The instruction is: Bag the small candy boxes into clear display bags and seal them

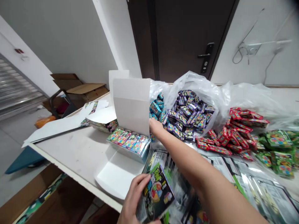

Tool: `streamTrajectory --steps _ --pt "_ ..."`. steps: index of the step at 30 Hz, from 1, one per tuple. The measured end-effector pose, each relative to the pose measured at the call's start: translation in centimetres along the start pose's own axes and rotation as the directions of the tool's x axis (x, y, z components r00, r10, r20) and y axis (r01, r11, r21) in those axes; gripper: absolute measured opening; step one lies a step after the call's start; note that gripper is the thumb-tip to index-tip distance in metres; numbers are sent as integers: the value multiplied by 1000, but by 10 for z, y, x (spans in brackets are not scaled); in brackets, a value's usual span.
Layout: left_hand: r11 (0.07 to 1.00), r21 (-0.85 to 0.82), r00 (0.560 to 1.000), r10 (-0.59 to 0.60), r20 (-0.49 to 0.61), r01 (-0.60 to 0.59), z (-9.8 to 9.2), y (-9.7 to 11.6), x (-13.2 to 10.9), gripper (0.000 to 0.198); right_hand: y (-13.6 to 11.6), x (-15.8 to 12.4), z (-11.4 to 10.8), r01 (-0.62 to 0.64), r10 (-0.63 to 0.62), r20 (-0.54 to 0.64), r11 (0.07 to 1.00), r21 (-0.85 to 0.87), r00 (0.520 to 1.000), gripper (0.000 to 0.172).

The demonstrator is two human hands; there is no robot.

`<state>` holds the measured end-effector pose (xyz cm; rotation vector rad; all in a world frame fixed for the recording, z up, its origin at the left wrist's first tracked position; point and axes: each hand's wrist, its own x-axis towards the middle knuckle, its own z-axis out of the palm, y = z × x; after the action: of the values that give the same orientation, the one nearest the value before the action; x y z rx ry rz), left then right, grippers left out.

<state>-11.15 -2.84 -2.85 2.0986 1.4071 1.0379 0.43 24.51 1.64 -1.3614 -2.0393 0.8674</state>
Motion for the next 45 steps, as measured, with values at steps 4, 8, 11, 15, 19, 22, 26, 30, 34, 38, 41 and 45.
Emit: streamTrajectory --steps 4,8,11,15,19,22,26,30,34,38,41,45 --pt "999 48 1000 5 -27 -4 -6 -5 4 77 24 -33 -28 -64 64 1 986 156 998 11" --pt "998 66 999 27 -18 -26 -4 0 11 72 60 -111 -74 -167 144 85 900 403 986 18" --pt "993 85 997 80 25 -81 0 10 17 70 80 -180 -104 -205 182 96 815 542 979 38" --pt "980 109 983 155 94 -165 4 28 21 70 97 -258 -132 -216 238 41 775 594 970 44" --pt "967 151 971 182 156 -205 10 45 20 69 107 -310 -146 -121 157 -219 978 167 963 31" --pt "960 170 959 184 214 -222 20 57 19 69 108 -333 -143 -126 48 -277 955 -270 960 30" --pt "950 175 941 209 266 -260 34 66 20 70 113 -348 -145 -62 30 -143 974 -219 989 53" --pt "950 179 946 209 246 -256 39 68 24 70 132 -350 -159 -16 -4 -88 975 -223 996 67" --pt "955 156 934 199 296 -252 46 70 29 71 143 -336 -147 -5 19 36 939 -343 999 88" --pt "956 127 915 205 348 -263 50 71 32 72 138 -324 -127 46 -58 -19 922 -384 998 78" --pt "957 134 918 199 342 -257 48 68 32 74 127 -332 -131 46 -121 -207 942 -333 971 68" --pt "953 105 909 234 344 -285 49 68 34 77 98 -353 -155 201 -254 -146 931 -304 956 71"
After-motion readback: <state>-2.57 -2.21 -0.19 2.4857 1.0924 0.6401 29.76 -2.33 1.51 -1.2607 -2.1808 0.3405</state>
